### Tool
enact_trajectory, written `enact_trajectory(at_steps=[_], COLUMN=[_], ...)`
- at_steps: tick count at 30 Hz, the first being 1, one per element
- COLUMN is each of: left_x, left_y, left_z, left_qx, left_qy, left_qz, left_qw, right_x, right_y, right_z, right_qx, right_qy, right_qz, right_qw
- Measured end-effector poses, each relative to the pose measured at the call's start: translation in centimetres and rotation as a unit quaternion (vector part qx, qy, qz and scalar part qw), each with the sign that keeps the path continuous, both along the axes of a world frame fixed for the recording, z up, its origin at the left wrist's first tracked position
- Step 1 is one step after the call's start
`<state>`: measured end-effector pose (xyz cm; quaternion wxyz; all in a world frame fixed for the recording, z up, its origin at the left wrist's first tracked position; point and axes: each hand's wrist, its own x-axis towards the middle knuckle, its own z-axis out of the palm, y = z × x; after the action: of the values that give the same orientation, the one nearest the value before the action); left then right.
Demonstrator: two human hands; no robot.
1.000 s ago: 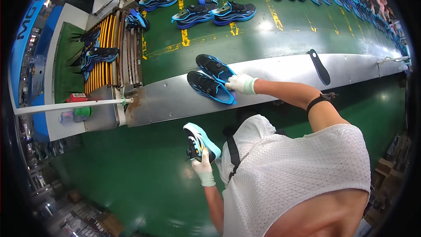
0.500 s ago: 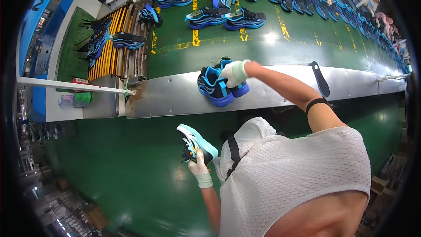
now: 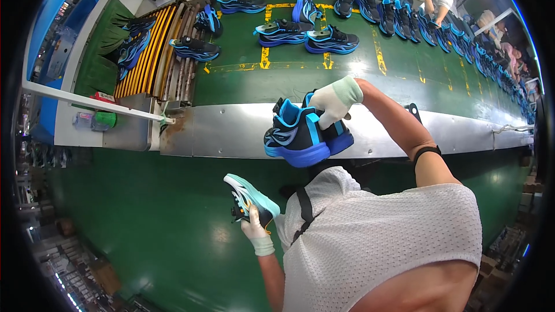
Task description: Operating industrial machinery to press shoes and moving them between conveyor belts and storage racks.
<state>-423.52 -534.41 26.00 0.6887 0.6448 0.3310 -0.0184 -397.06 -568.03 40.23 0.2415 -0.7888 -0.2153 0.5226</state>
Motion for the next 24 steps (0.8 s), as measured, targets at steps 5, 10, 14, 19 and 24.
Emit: enact_trajectory(at_steps=[5,10,14,19,24], left_x=[0.6,1.2,1.0,-1.3,-5.2], left_y=[-0.7,-1.5,-2.1,0.6,7.9], left_z=[-0.7,-1.6,-2.3,-5.8,-7.8], left_qx=[0.000,-0.048,-0.098,-0.115,-0.115], left_qy=[0.024,0.032,0.002,0.000,-0.009], left_qz=[0.011,0.064,0.134,0.226,0.307], left_qw=[1.000,0.996,0.986,0.967,0.945], right_x=[0.8,1.9,2.7,0.5,-2.9], right_y=[-0.8,-0.4,1.8,7.7,17.7], right_z=[-1.8,-3.9,-5.7,-8.2,-4.9], right_qx=[0.040,0.061,0.042,0.132,0.094], right_qy=[0.087,0.136,0.142,0.025,-0.130], right_qz=[-0.024,-0.016,0.023,0.106,0.218], right_qw=[0.995,0.989,0.989,0.985,0.963])
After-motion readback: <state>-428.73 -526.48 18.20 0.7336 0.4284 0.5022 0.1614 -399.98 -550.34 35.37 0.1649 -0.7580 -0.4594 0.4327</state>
